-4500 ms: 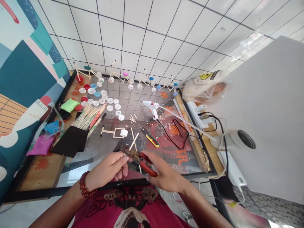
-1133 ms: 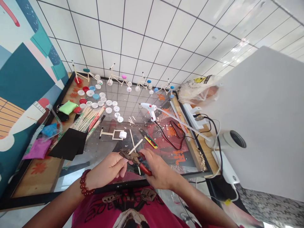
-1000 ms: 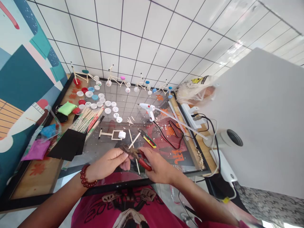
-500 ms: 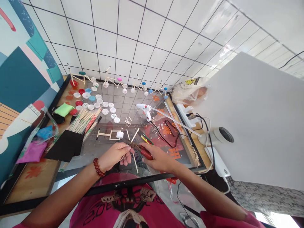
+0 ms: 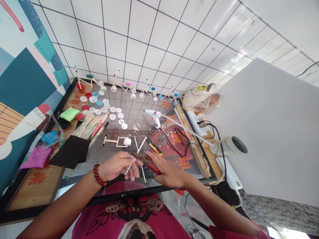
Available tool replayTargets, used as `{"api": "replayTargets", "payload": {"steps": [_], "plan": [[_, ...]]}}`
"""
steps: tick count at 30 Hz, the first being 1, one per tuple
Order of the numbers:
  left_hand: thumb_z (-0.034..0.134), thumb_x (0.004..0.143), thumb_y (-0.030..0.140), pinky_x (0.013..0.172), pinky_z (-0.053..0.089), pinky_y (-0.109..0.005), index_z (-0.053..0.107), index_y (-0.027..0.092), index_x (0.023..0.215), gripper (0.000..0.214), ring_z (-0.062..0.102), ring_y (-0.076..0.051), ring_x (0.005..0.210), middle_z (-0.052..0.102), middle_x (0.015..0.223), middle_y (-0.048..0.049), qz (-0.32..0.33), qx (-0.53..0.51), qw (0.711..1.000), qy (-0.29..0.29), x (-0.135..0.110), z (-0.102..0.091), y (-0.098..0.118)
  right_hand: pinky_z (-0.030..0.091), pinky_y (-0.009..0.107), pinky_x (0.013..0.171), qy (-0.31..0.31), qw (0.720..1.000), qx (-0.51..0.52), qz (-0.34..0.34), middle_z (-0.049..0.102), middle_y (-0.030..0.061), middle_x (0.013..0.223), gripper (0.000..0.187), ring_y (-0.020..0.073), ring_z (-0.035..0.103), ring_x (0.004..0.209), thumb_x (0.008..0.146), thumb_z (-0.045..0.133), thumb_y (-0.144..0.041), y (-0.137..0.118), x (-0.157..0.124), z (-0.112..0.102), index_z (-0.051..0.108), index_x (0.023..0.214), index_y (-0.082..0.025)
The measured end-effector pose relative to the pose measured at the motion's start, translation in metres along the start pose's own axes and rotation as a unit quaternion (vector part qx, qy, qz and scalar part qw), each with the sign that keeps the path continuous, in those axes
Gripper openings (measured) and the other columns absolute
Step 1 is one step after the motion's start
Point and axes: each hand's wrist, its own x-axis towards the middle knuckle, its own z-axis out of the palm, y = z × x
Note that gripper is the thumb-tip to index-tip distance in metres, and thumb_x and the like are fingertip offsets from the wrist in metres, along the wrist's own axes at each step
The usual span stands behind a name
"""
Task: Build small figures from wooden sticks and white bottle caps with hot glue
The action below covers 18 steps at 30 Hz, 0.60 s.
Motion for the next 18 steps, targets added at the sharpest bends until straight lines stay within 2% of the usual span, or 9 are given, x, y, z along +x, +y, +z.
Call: {"api": "replayTargets", "payload": {"steps": [3, 5, 7, 9, 13, 18], "plan": [[0.074, 0.080, 0.049, 0.040, 0.040, -0.018, 0.073, 0.008, 0.095, 0.044, 0.068, -0.016, 0.052, 0.076, 0.073, -0.0153, 0.005, 0.001, 1.000, -0.028, -0.002, -0.003, -0.002, 0.022, 0.055, 0.120, -0.006, 1.000, 0.013, -0.016, 0.030, 0.0185, 0.157, 0.097, 0.0321, 0.027, 0.148, 0.067, 0.059, -0.011, 0.000, -0.002, 0.000, 0.019, 0.155, -0.016], [0.073, 0.080, 0.049, 0.039, 0.039, -0.018, 0.073, 0.008, 0.097, 0.045, 0.068, -0.016, 0.052, 0.077, 0.076, -0.0166, 0.008, -0.004, 0.999, -0.033, -0.003, -0.002, -0.002, 0.027, 0.053, 0.117, 0.003, 0.999, 0.035, -0.036, 0.038, 0.0165, 0.152, 0.091, 0.0307, 0.036, 0.142, 0.067, 0.057, -0.009, 0.000, -0.003, 0.000, 0.027, 0.152, -0.017], [0.072, 0.080, 0.052, 0.039, 0.039, -0.018, 0.072, 0.008, 0.097, 0.047, 0.068, -0.016, 0.053, 0.077, 0.077, -0.0165, 0.015, -0.007, 1.000, -0.017, -0.003, 0.000, -0.001, 0.034, 0.048, 0.114, 0.030, 0.996, 0.064, -0.056, 0.049, 0.0141, 0.144, 0.081, 0.0276, 0.047, 0.133, 0.069, 0.054, -0.006, 0.000, -0.002, 0.001, 0.035, 0.147, -0.018], [0.072, 0.080, 0.054, 0.039, 0.039, -0.018, 0.071, 0.009, 0.094, 0.047, 0.066, -0.015, 0.052, 0.076, 0.075, -0.0146, 0.024, -0.003, 1.000, 0.014, -0.002, 0.003, 0.001, 0.038, 0.045, 0.111, 0.064, 0.992, 0.082, -0.065, 0.054, 0.0130, 0.138, 0.076, 0.0258, 0.052, 0.126, 0.070, 0.052, -0.005, 0.001, -0.001, 0.003, 0.040, 0.144, -0.017], [0.073, 0.079, 0.052, 0.036, 0.027, -0.017, 0.068, 0.010, 0.093, 0.045, 0.051, -0.007, 0.039, 0.072, 0.065, -0.0086, 0.035, 0.030, 0.997, 0.054, -0.002, 0.010, 0.003, 0.034, 0.047, 0.114, 0.078, 0.994, 0.059, -0.056, 0.047, 0.0184, 0.143, 0.081, 0.0293, 0.045, 0.134, 0.069, 0.054, -0.007, 0.006, 0.001, 0.006, 0.034, 0.147, -0.011], [0.066, 0.084, 0.054, 0.035, 0.015, -0.018, 0.066, 0.011, 0.104, 0.048, 0.032, -0.004, 0.032, 0.066, 0.052, -0.0034, 0.024, 0.081, 0.996, 0.027, -0.005, 0.010, 0.002, 0.030, 0.050, 0.117, 0.042, 0.997, 0.054, -0.038, 0.040, 0.0165, 0.147, 0.091, 0.0297, 0.039, 0.138, 0.067, 0.056, -0.010, 0.009, -0.003, 0.009, 0.025, 0.152, -0.016]]}}
